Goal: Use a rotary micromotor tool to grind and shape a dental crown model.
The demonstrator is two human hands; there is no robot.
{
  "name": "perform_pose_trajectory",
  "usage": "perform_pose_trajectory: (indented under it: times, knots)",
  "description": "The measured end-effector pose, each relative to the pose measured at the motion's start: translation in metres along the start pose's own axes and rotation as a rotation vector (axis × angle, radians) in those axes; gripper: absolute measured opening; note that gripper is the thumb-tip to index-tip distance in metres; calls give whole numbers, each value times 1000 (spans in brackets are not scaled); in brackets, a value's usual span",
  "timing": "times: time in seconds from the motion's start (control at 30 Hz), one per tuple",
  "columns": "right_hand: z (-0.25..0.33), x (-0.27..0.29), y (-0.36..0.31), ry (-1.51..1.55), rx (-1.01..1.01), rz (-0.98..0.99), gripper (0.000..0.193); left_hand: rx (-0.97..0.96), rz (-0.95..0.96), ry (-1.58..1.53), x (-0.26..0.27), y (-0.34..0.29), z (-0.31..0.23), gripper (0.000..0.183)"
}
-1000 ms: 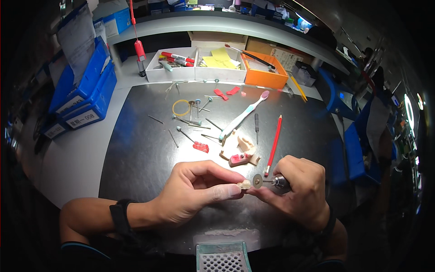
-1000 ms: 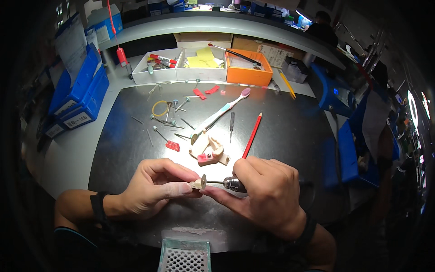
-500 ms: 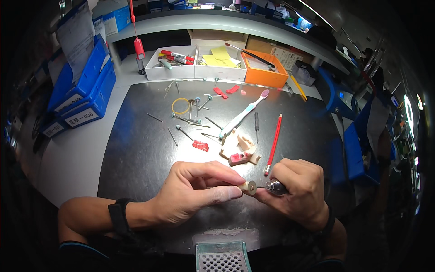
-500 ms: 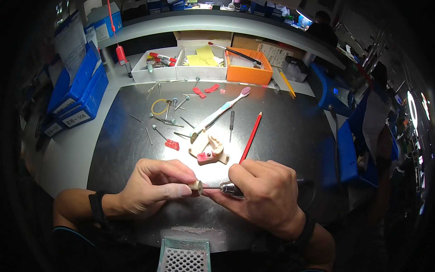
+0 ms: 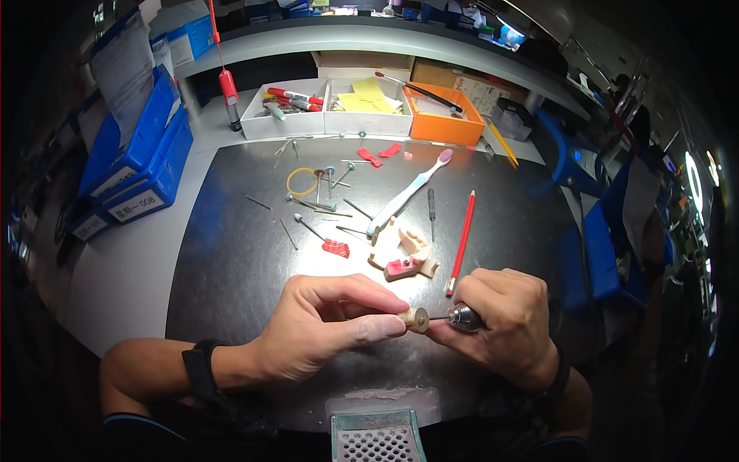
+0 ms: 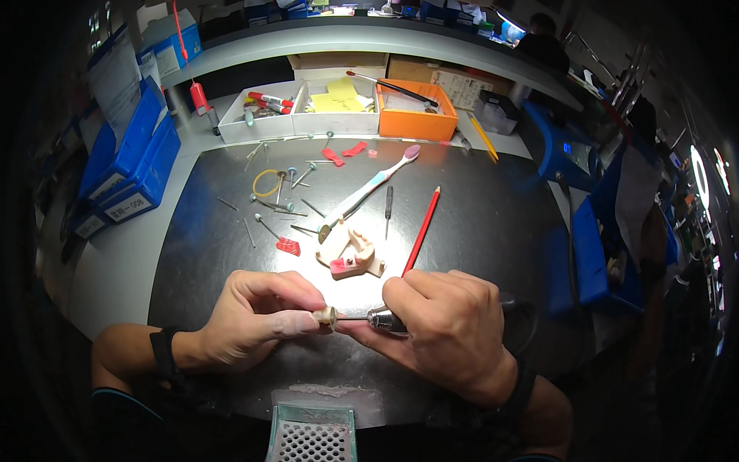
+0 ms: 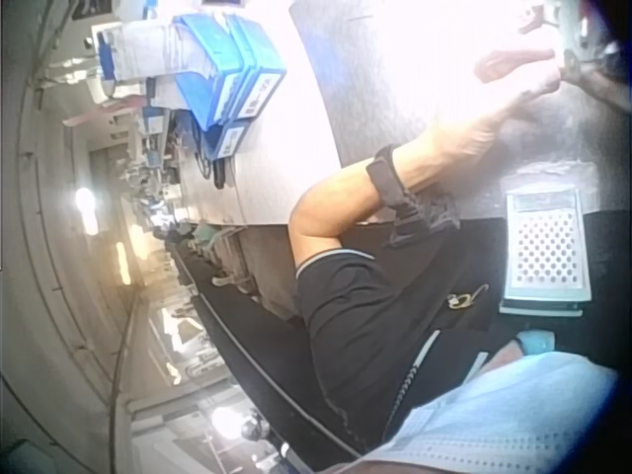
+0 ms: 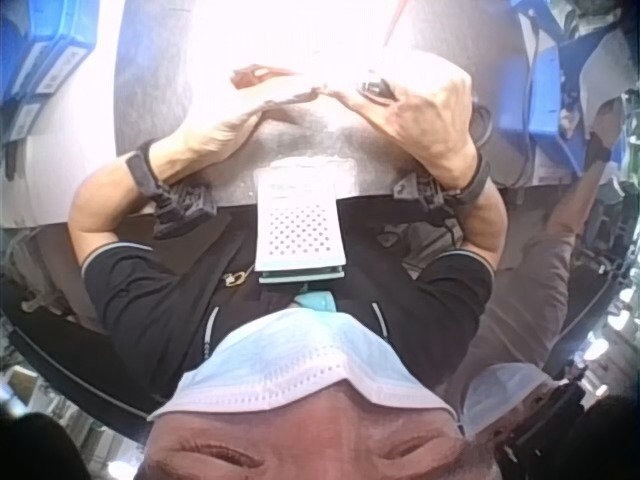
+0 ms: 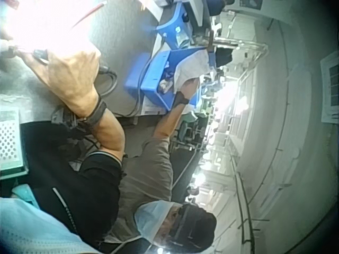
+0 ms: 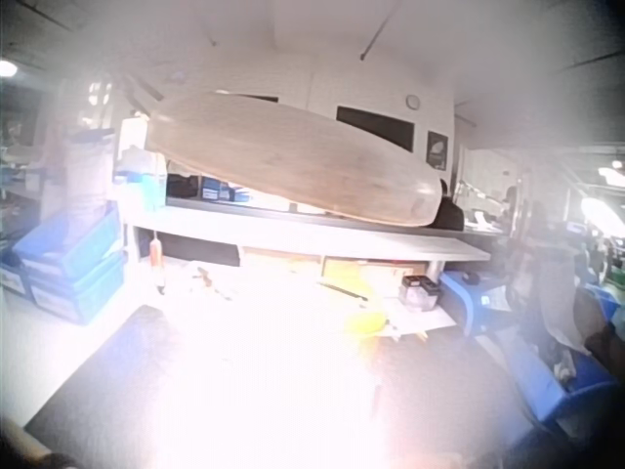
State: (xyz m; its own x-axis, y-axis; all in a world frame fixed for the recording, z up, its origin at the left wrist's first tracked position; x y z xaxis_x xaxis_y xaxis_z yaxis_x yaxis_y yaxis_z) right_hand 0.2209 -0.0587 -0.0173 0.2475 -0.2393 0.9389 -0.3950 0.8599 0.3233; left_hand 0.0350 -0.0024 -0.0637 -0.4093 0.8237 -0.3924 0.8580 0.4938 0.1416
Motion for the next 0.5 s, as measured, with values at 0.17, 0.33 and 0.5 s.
perform_pose_trajectory:
  times: [0.17,0.33,0.5]
  knots:
    - [1,0,-1,30,-23,73,37,30,-50,18,-1,1,-3,17]
    - [3,3,-1,5,26,39,40,137,-157,-33,-2,-1,-2,14]
    - [2,5,0,4,-26,-13,45,84,-104,-32,-2,0,0,16]
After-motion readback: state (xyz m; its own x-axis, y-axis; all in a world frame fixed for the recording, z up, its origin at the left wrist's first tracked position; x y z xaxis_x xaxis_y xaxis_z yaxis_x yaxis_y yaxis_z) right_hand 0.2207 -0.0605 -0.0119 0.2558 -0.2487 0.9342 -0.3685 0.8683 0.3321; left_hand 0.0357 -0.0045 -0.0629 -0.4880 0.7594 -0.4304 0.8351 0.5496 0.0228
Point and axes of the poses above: each hand's wrist, its own y-axis towards the middle knuckle, its own x-axis out of the back of the hand, z = x × y, the point moved 4 cm from there along y, towards the middle knuckle, and after that the axes turned 14 degrees about z, right-handed, at the moved point
